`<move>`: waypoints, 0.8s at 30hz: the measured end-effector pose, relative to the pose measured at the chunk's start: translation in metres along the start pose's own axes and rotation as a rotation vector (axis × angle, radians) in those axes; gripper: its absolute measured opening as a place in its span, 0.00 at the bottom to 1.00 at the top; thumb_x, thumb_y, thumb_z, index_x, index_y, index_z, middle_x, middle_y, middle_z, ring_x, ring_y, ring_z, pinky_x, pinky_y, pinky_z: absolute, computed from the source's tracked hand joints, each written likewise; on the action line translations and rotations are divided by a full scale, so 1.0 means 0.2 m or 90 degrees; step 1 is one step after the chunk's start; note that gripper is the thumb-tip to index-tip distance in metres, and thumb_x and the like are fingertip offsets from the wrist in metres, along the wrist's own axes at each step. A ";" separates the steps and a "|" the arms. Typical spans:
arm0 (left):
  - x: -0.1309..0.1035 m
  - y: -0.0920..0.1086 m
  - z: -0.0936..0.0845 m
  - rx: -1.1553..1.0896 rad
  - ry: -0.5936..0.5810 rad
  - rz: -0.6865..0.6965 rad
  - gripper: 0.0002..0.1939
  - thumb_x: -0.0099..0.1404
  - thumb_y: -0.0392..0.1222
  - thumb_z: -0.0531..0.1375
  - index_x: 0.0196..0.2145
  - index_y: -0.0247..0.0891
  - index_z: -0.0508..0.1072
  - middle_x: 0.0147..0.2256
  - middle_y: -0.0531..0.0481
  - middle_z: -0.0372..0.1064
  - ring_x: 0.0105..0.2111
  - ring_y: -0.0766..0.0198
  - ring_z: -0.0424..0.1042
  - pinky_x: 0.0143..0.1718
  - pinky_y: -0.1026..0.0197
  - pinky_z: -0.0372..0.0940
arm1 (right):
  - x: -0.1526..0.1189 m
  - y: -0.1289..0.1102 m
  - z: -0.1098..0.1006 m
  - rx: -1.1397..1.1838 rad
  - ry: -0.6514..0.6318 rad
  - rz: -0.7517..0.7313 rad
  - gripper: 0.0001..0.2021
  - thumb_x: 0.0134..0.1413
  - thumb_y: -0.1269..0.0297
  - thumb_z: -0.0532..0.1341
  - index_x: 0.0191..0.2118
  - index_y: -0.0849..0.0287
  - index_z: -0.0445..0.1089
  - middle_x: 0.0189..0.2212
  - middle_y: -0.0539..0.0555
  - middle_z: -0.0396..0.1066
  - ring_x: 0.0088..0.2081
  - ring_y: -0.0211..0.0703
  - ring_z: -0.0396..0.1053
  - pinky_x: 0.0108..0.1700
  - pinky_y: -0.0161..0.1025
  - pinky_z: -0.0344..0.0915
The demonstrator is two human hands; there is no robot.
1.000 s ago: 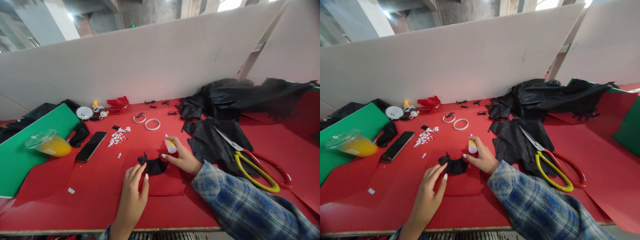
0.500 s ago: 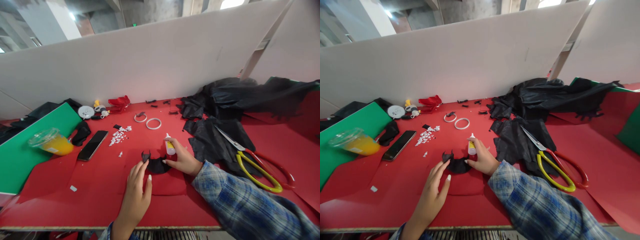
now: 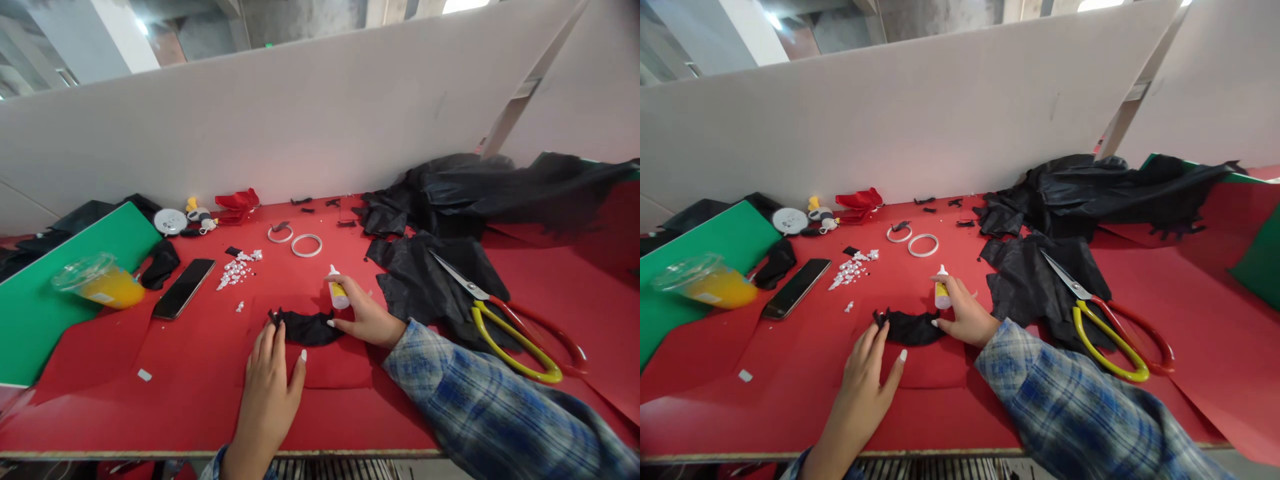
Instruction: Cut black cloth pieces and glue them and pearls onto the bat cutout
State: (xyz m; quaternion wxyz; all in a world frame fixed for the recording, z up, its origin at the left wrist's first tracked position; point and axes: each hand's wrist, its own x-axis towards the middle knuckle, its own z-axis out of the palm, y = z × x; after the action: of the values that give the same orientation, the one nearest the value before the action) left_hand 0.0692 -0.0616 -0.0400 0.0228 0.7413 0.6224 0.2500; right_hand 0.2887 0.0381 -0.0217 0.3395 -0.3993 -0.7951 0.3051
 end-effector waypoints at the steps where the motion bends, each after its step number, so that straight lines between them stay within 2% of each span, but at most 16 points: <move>1: 0.00 0.00 0.00 0.004 0.005 -0.002 0.29 0.69 0.49 0.51 0.64 0.37 0.55 0.61 0.32 0.57 0.60 0.43 0.59 0.53 0.40 0.64 | 0.00 0.00 0.00 -0.001 0.003 0.000 0.35 0.45 0.71 0.63 0.59 0.54 0.51 0.55 0.61 0.60 0.59 0.57 0.60 0.60 0.55 0.57; 3: -0.01 0.02 -0.02 0.012 0.024 -0.018 0.31 0.68 0.49 0.52 0.65 0.38 0.52 0.64 0.31 0.49 0.63 0.40 0.53 0.54 0.38 0.62 | 0.00 0.00 0.00 0.000 0.005 -0.003 0.35 0.44 0.72 0.63 0.59 0.54 0.52 0.55 0.61 0.60 0.58 0.57 0.60 0.59 0.56 0.57; 6: -0.02 0.07 -0.05 0.030 0.078 -0.016 0.34 0.68 0.47 0.53 0.67 0.41 0.45 0.68 0.34 0.35 0.66 0.37 0.42 0.58 0.33 0.55 | 0.00 0.00 0.00 0.005 0.000 -0.008 0.34 0.45 0.72 0.62 0.59 0.54 0.51 0.56 0.61 0.59 0.59 0.56 0.59 0.60 0.55 0.57; 8: -0.03 0.11 -0.06 0.033 0.071 0.037 0.35 0.69 0.45 0.52 0.68 0.42 0.40 0.68 0.38 0.39 0.67 0.41 0.41 0.61 0.35 0.51 | 0.00 0.00 0.01 0.009 -0.003 -0.006 0.34 0.45 0.71 0.61 0.59 0.54 0.50 0.56 0.62 0.58 0.60 0.56 0.58 0.60 0.55 0.57; 10: -0.04 0.15 -0.07 0.029 0.015 0.108 0.36 0.70 0.43 0.51 0.69 0.42 0.36 0.66 0.40 0.48 0.66 0.46 0.45 0.61 0.38 0.53 | 0.00 -0.01 0.01 0.009 0.003 -0.001 0.33 0.46 0.71 0.60 0.59 0.55 0.50 0.56 0.62 0.58 0.60 0.56 0.57 0.60 0.55 0.57; 13: -0.03 0.19 -0.05 0.038 -0.054 0.178 0.35 0.71 0.44 0.50 0.68 0.40 0.36 0.64 0.41 0.54 0.65 0.48 0.51 0.60 0.41 0.56 | 0.00 0.00 0.01 0.007 0.016 -0.009 0.31 0.47 0.72 0.58 0.59 0.55 0.50 0.56 0.62 0.58 0.59 0.55 0.58 0.59 0.54 0.58; 18: 0.00 0.17 -0.03 0.053 -0.061 0.172 0.32 0.71 0.45 0.49 0.68 0.36 0.41 0.62 0.38 0.58 0.61 0.49 0.60 0.59 0.40 0.56 | 0.00 0.00 0.01 0.004 0.019 -0.013 0.29 0.49 0.71 0.57 0.58 0.55 0.50 0.54 0.62 0.60 0.59 0.56 0.59 0.59 0.55 0.58; 24: 0.01 0.09 -0.07 0.068 -0.044 0.159 0.31 0.71 0.44 0.48 0.67 0.35 0.42 0.61 0.37 0.60 0.59 0.51 0.62 0.61 0.39 0.53 | 0.00 -0.01 0.02 -0.021 0.036 0.003 0.27 0.51 0.71 0.57 0.57 0.54 0.51 0.54 0.62 0.60 0.58 0.55 0.60 0.58 0.54 0.59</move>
State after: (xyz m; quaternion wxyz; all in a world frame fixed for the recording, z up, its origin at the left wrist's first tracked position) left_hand 0.0809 -0.0675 -0.0212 -0.0265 0.8215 0.5363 0.1919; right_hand 0.2846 0.0362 -0.0221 0.3543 -0.4150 -0.7894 0.2814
